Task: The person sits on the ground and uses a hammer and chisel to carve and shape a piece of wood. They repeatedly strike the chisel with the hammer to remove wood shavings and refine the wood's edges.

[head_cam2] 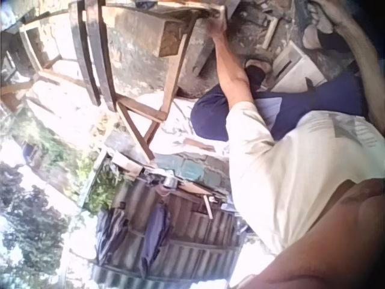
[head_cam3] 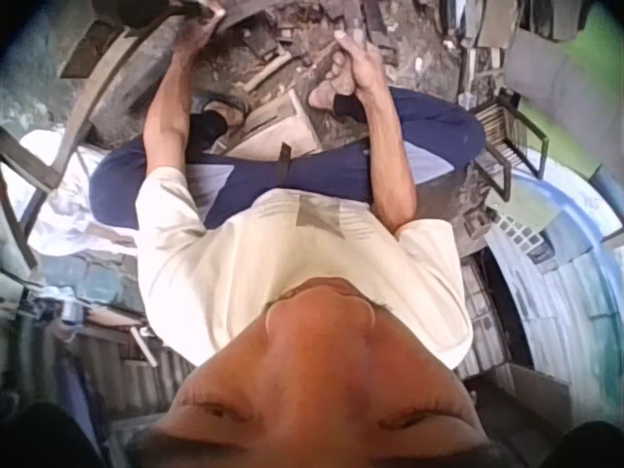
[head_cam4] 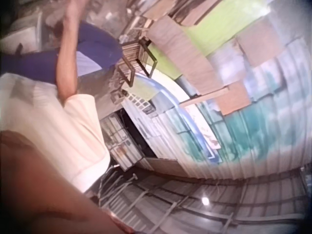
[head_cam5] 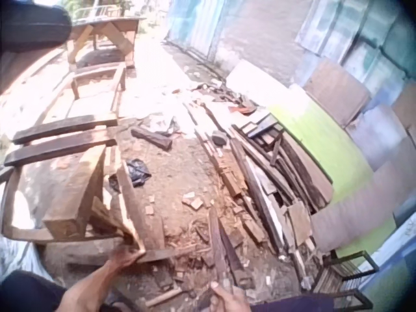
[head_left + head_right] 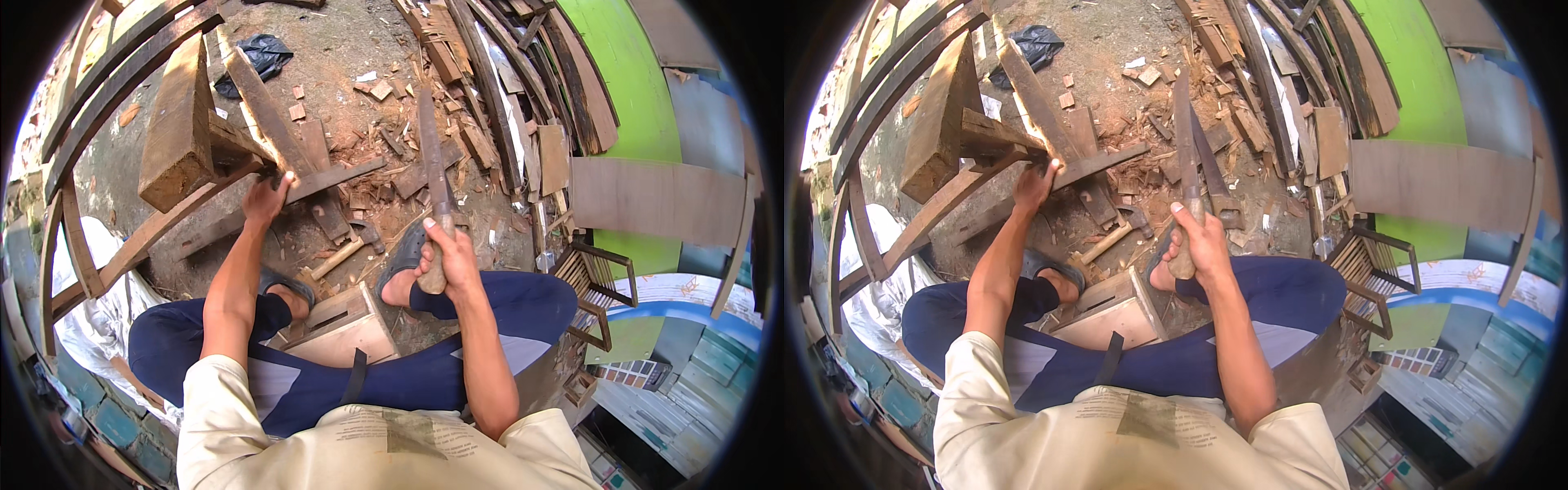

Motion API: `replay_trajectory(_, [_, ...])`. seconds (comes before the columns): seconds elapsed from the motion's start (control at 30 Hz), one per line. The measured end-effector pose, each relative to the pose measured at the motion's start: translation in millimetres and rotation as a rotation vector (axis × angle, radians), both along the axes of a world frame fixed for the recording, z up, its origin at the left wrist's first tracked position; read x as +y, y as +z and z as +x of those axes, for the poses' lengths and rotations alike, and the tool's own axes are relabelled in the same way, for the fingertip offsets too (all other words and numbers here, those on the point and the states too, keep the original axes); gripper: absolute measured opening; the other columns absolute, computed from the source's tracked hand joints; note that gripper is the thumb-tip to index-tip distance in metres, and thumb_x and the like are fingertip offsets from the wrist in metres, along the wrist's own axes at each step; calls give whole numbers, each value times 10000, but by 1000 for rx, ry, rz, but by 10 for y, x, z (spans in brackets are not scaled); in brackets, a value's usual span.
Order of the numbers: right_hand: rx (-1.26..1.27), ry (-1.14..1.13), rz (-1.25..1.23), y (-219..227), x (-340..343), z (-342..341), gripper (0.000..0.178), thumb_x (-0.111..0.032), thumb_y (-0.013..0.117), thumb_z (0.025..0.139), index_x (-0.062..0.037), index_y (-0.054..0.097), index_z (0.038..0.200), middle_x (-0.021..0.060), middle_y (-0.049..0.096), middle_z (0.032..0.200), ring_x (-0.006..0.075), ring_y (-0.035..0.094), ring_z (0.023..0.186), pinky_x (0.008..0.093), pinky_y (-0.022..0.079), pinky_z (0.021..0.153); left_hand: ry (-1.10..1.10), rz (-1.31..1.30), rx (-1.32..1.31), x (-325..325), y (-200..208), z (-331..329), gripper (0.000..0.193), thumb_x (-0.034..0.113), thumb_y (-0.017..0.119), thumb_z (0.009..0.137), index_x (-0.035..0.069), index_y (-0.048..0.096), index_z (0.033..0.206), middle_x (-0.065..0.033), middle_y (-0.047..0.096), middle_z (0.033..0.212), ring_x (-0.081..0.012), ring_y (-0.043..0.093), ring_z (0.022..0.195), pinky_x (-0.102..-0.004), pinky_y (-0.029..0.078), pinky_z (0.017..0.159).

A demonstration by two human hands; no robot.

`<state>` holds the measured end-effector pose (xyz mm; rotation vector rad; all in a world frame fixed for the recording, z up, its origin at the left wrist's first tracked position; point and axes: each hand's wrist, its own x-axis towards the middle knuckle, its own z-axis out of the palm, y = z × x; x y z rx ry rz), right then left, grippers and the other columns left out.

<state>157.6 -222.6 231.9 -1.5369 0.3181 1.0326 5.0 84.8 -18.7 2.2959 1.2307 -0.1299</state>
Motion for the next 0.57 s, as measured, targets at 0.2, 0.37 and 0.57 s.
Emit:
replay_trajectory(0.2, [-115,58,-204,217,-311,-18,329,-331,698,979,-48,548,904,40,546,631,149,566,468,336,542,442,-214,194,-312,-209,63,232,456,461,679,933,89,701,1196,-138,707,1158,-341,661,1088,-449,503,977])
replay_trajectory(0.37, [-58,30,-174,9,-443,-87,301,-300,709,968,-39,570,909,51,562,632,158,563,458,332,524,429,-471,76,-272,-494,282,717,609,527,642,946,113,602,1389,-158,585,1390,-338,549,1291,-465,448,1078])
replay_trajectory(0.57, [-78,40,-150,-135,-451,-89,301,-303,720,959,-34,588,932,51,570,637,162,571,462,333,527,435,-708,-49,87,-408,393,1111,648,538,605,971,159,523,1490,-140,470,1530,-353,419,1424,-566,389,1132])
